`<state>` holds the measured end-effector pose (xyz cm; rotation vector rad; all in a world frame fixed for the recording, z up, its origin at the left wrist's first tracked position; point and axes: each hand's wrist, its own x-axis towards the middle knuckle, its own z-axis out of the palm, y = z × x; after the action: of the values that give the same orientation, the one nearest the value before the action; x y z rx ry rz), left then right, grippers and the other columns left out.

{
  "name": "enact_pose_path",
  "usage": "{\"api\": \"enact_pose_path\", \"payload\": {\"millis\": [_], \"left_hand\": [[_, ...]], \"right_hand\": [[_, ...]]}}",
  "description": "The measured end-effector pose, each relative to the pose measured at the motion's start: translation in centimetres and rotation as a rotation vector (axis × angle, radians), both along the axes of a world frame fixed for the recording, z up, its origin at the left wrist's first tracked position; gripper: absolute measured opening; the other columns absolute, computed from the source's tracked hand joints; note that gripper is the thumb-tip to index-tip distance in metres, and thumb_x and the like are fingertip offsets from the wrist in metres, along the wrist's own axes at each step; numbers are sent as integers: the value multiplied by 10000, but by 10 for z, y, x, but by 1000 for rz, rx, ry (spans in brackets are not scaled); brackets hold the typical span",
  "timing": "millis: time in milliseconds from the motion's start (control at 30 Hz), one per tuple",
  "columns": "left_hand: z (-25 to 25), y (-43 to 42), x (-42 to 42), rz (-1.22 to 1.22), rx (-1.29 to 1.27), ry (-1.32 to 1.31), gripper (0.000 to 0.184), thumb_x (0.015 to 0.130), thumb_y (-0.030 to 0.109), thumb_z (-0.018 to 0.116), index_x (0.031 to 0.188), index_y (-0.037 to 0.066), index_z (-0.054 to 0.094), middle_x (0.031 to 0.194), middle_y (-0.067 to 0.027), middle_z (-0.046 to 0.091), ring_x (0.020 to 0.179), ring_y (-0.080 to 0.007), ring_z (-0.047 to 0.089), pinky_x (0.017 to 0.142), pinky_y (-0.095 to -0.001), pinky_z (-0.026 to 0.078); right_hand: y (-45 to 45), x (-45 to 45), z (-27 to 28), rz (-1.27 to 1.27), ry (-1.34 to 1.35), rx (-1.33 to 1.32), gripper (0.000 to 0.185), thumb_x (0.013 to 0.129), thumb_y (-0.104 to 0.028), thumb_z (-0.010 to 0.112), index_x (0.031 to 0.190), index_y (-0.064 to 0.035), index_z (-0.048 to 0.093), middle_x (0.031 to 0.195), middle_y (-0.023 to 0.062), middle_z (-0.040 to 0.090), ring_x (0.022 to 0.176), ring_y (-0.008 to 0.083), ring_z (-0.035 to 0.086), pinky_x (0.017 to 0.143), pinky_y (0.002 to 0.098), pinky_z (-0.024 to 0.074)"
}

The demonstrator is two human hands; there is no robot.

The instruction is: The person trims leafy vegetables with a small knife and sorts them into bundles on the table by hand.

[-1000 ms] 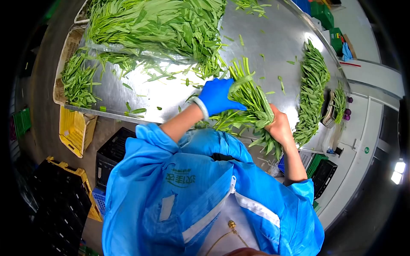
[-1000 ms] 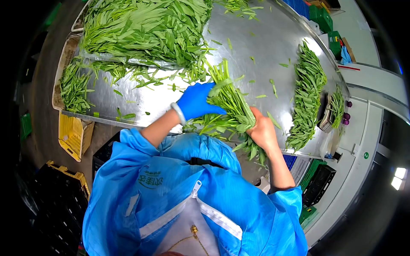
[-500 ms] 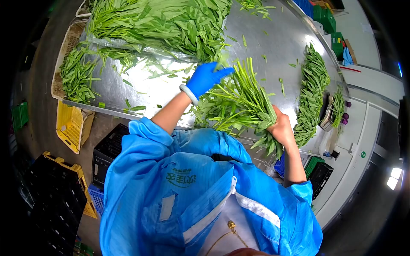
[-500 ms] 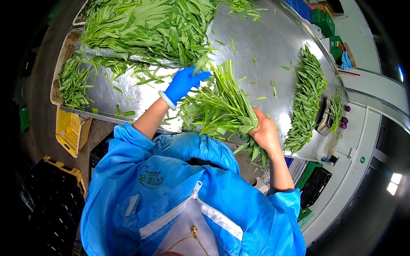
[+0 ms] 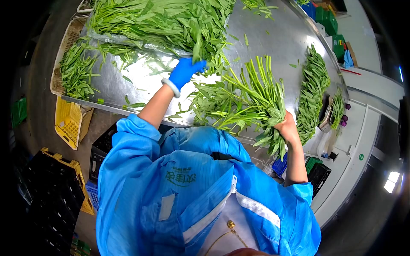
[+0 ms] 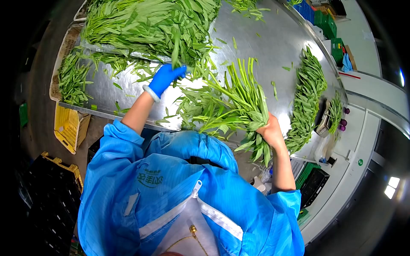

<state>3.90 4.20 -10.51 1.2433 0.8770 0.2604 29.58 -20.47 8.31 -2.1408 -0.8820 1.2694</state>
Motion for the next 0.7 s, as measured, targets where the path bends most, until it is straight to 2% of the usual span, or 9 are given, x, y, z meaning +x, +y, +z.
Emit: {"api": "enact_pose_path", "payload": {"millis": [100, 200, 333, 400, 433, 467, 533, 667, 700], "left_hand": [[-9, -37, -6, -7, -286, -145, 408, 893, 346, 630, 1128, 15, 589, 1039, -117, 668, 923, -161, 649, 835, -297, 506], [-18, -46, -7, 344, -565, -256, 386, 917, 306, 599, 1120, -21, 583, 1039, -143, 662, 936, -210, 657, 830, -327, 534], [-19, -66, 14, -182, -784, -452, 451, 969, 413, 489, 1026, -16, 619, 906, -108, 652, 829, -210, 659, 769, -325, 553], [33, -71, 8, -417, -810, -216, 503, 979, 451, 440, 1153, 6, 596, 858, -79, 632, 842, -180, 643, 785, -317, 543], [35, -86, 11, -351, -1025, -522, 516, 983, 441, 438, 1294, 38, 520, 996, -90, 654, 957, -167, 629, 842, -306, 525], [16, -103, 20, -278, -1034, -685, 518, 977, 374, 489, 1374, 46, 437, 1199, -101, 610, 1083, -165, 591, 908, -298, 498], [37, -103, 32, -411, -910, -478, 505, 948, 278, 563, 1373, 37, 432, 1338, -109, 524, 1145, -177, 564, 954, -308, 476], [31, -105, 37, -471, -494, -542, 410, 913, 181, 609, 1274, 15, 512, 1220, -97, 595, 1081, -169, 593, 945, -307, 477], [38, -103, 28, -332, -706, -607, 371, 930, 187, 584, 1253, 17, 515, 1188, -86, 600, 1029, -176, 611, 902, -320, 496]], "right_hand": [[-2, 1, -2, -31, 25, 1, 384, 701, 28, 650, 1078, 52, 585, 974, 65, 648, 874, 137, 593, 809, 282, 468], [-3, -1, -1, -50, 46, -2, 373, 695, 25, 655, 1063, 51, 593, 959, 63, 650, 857, 137, 597, 795, 281, 472], [-2, -3, -2, -32, 77, -13, 365, 697, 14, 666, 1054, 49, 596, 964, 68, 653, 863, 134, 594, 800, 281, 470], [1, -7, -1, 24, 54, -12, 369, 721, 1, 677, 1077, 39, 591, 987, 68, 662, 893, 129, 591, 828, 278, 463], [2, -9, 0, 49, 42, -13, 371, 732, -5, 682, 1089, 34, 589, 999, 68, 667, 908, 126, 589, 841, 276, 460], [5, -13, 2, 71, 28, -6, 375, 734, -9, 683, 1094, 34, 587, 1002, 68, 668, 913, 125, 588, 846, 277, 458], [10, -22, 9, 112, -1, 6, 384, 738, -16, 685, 1105, 34, 584, 1008, 68, 669, 923, 124, 587, 856, 280, 456], [3, -19, 6, 130, -17, 5, 385, 748, -12, 672, 1120, 30, 581, 1009, 67, 669, 934, 128, 586, 867, 286, 453], [-1, -15, 2, 117, 1, 25, 391, 737, 8, 659, 1120, 31, 582, 1000, 68, 670, 908, 131, 592, 836, 286, 462]]}}
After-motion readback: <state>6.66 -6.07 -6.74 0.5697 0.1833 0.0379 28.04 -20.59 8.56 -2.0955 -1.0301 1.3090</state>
